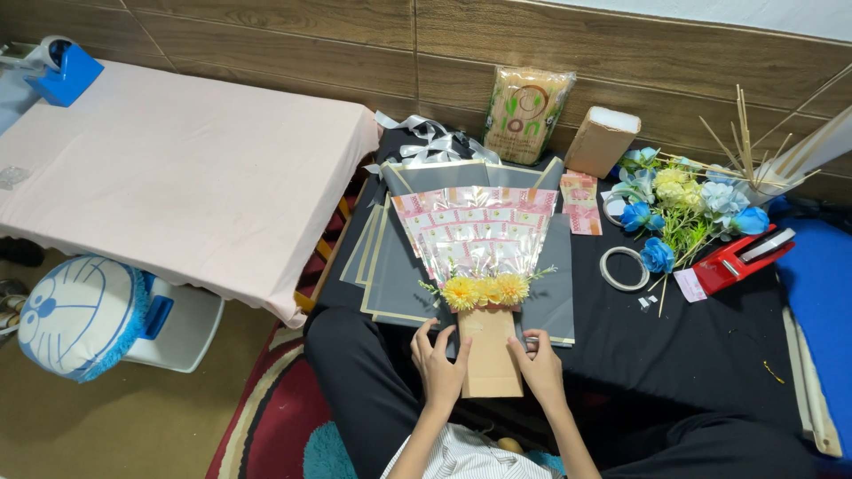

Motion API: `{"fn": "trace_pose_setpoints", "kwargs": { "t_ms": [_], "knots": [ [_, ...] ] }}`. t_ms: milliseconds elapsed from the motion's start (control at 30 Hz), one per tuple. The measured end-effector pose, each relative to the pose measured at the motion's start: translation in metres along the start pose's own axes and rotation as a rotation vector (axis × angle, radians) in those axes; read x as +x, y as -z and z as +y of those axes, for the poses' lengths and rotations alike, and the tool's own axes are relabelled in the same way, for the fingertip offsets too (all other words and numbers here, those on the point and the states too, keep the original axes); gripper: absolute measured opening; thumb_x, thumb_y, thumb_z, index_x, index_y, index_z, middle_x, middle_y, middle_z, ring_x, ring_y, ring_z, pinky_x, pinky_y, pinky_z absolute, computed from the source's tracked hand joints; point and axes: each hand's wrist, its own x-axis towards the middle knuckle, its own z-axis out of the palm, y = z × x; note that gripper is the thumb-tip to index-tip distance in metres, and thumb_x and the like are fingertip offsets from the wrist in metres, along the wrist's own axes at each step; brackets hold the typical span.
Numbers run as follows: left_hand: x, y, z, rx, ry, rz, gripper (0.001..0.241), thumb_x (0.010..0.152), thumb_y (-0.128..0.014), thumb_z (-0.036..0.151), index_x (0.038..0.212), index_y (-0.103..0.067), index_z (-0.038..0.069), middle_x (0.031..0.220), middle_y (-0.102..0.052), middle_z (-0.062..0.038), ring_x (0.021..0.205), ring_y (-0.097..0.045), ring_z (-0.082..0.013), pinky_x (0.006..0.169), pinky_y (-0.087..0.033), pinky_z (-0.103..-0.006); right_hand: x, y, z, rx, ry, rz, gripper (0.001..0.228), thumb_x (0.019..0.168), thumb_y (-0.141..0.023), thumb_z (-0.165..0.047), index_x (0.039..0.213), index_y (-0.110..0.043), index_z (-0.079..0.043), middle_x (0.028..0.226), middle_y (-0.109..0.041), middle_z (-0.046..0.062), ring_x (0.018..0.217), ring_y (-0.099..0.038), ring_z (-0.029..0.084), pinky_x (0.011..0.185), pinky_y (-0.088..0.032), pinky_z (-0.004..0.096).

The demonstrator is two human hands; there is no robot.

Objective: Wrapping a bouquet of banknotes and flowers with decorative grey paper.

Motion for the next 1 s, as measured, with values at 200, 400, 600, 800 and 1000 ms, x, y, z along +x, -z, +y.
{"fn": "trace_pose_setpoints", "kwargs": {
  "t_ms": [200, 400, 600, 800, 1000],
  "knots": [
    [-0.001, -0.003, 0.009, -0.106, -0.086, 0.015, 0.041, 0.086, -0.079, 0.034, 0.116, -0.075, 0.006, 0.136, -0.054, -0.009, 0.129, -0.046, -0.0298, 0.108, -0.043, -0.0474, 0.002, -0.007, 0.006, 0.048, 0.038, 0.024, 0.050, 0.085, -0.071, -0.050, 0.125, -0.067, -0.020, 0.105, -0.068, 0.001, 0.083, -0.065, 0.012, 0.083, -0.049, 0.029],
    [0.001, 0.001, 0.025, -0.178, -0.034, -0.007, 0.043, 0.087, -0.077, 0.029, 0.123, -0.071, 0.005, 0.136, -0.057, -0.006, 0.125, -0.051, -0.0276, 0.105, -0.045, -0.0442, -0.006, -0.010, 0.000, 0.095, 0.071, 0.050, 0.045, 0.086, -0.070, -0.048, 0.123, -0.071, -0.022, 0.112, -0.072, 0.002, 0.090, -0.068, 0.015, 0.084, -0.051, 0.031],
    [-0.006, -0.005, 0.022, -0.345, 0.213, -0.132, 0.053, 0.089, -0.070, 0.033, 0.137, -0.064, 0.011, 0.136, -0.054, -0.003, 0.115, -0.061, -0.0139, 0.073, -0.057, -0.0273, -0.004, -0.003, -0.006, 0.043, 0.089, 0.083, 0.045, 0.083, -0.072, -0.052, 0.120, -0.074, -0.027, 0.133, -0.055, 0.003, 0.093, -0.069, 0.017, 0.088, -0.056, 0.032],
    [-0.010, -0.004, 0.020, -0.355, 0.364, -0.246, 0.065, 0.088, -0.069, 0.039, 0.148, -0.053, 0.021, 0.142, -0.055, -0.004, 0.112, -0.065, -0.0175, 0.097, -0.056, -0.0346, -0.013, -0.002, -0.013, -0.034, 0.081, 0.115, 0.046, 0.083, -0.069, -0.056, 0.122, -0.074, -0.032, 0.133, -0.050, -0.001, 0.083, -0.072, 0.014, 0.083, -0.056, 0.035],
    [-0.005, -0.001, 0.025, -0.394, 0.366, -0.255, 0.065, 0.088, -0.071, 0.038, 0.148, -0.054, 0.020, 0.141, -0.061, -0.005, 0.110, -0.069, -0.0179, 0.085, -0.061, -0.0324, -0.010, -0.002, -0.010, -0.049, 0.131, 0.169, 0.047, 0.084, -0.069, -0.056, 0.125, -0.076, -0.032, 0.124, -0.051, 0.000, 0.081, -0.071, 0.015, 0.083, -0.055, 0.035]
  ]
}}
